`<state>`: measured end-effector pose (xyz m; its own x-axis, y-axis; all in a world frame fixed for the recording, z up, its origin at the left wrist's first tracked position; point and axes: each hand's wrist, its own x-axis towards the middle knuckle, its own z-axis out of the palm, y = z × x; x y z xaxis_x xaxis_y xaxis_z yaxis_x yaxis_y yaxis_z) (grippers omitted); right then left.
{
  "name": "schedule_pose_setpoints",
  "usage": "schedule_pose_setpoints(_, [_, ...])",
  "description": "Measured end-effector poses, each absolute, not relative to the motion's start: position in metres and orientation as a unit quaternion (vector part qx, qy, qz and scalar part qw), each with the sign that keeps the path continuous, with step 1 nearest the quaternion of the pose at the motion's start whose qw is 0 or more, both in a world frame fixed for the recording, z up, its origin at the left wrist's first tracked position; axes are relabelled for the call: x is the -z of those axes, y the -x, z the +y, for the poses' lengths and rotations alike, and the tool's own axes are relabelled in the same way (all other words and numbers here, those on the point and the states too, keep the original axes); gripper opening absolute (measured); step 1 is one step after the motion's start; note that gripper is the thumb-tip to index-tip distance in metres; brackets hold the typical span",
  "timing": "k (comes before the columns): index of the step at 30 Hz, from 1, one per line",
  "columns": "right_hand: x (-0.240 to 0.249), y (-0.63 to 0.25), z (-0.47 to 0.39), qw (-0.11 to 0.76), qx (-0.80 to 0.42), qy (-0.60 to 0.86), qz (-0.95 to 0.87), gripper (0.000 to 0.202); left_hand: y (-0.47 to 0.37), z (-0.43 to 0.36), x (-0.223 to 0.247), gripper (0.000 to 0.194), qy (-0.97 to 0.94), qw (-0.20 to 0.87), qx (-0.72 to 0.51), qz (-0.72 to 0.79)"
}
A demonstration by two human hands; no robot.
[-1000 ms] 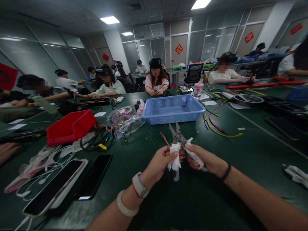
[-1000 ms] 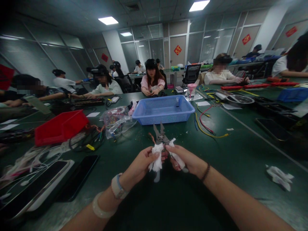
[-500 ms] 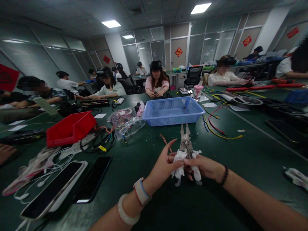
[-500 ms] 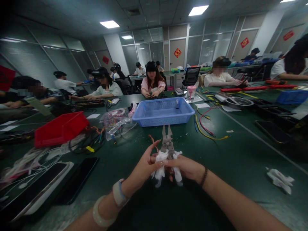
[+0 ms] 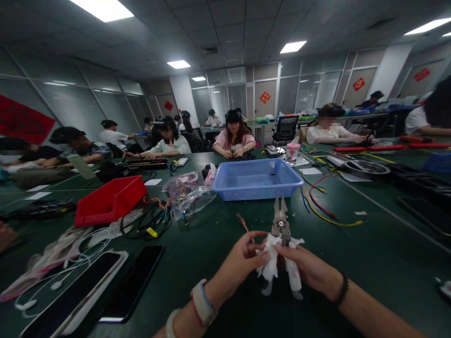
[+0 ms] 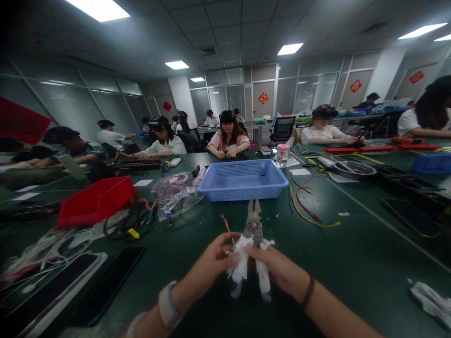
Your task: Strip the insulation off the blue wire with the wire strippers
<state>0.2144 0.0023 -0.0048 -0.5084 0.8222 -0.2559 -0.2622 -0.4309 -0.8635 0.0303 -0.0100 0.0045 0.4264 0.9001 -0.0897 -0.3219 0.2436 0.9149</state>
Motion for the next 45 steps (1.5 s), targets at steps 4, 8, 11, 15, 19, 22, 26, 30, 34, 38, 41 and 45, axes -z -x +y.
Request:
schedule_pose_setpoints(4, [0.009, -0.213, 0.004, 0.374, -0.764, 0.346, -0.396, 0.033, -0.031, -0.009, -0.004, 0.054, -0.448, 0.702, -0.437, 0.341])
schedule_pose_setpoints(8, [0.004, -0.210, 0.001, 0.363, -0.757, 0.340, -0.424, 0.035, -0.032, -0.009, 0.003, 0.056, -0.452, 0.682, -0.449, 0.360])
schedule_pose_setpoints(11, [-0.003, -0.209, -0.001, 0.353, -0.755, 0.312, -0.455, 0.034, -0.032, -0.008, 0.010, 0.062, -0.486, 0.645, -0.466, 0.362])
schedule_pose_setpoints(15, [-0.009, -0.213, 0.003, 0.400, -0.729, 0.322, -0.452, 0.035, -0.029, -0.004, 0.012, 0.059, -0.548, 0.593, -0.481, 0.340])
schedule_pose_setpoints(19, [-0.010, -0.222, 0.016, 0.468, -0.679, 0.381, -0.417, 0.033, -0.019, 0.004, 0.000, 0.030, -0.576, 0.463, -0.542, 0.401])
schedule_pose_setpoints(22, [-0.012, -0.229, 0.024, 0.492, -0.648, 0.405, -0.417, 0.032, -0.011, 0.007, -0.008, 0.008, -0.617, 0.331, -0.492, 0.517])
schedule_pose_setpoints(26, [-0.011, -0.231, 0.030, 0.510, -0.617, 0.425, -0.421, 0.027, -0.008, 0.001, -0.014, 0.009, -0.718, 0.203, -0.297, 0.596])
schedule_pose_setpoints(30, [-0.006, -0.231, 0.032, 0.497, -0.613, 0.447, -0.421, 0.030, -0.010, -0.008, -0.010, 0.020, -0.757, 0.210, -0.159, 0.598])
schedule_pose_setpoints(34, [-0.001, -0.231, 0.033, 0.457, -0.615, 0.433, -0.475, 0.037, -0.007, -0.009, -0.002, 0.009, -0.758, 0.236, -0.161, 0.586])
schedule_pose_setpoints(38, [0.001, -0.232, 0.034, 0.454, -0.589, 0.420, -0.520, 0.044, -0.008, -0.007, -0.003, 0.006, -0.728, 0.249, -0.221, 0.600])
schedule_pose_setpoints(41, [0.003, -0.232, 0.035, 0.435, -0.563, 0.436, -0.551, 0.047, -0.011, -0.006, -0.009, 0.011, -0.697, 0.290, -0.267, 0.599])
schedule_pose_setpoints(45, [0.007, -0.234, 0.036, 0.413, -0.533, 0.452, -0.584, 0.045, -0.014, -0.003, -0.015, 0.022, -0.644, 0.398, -0.361, 0.545])
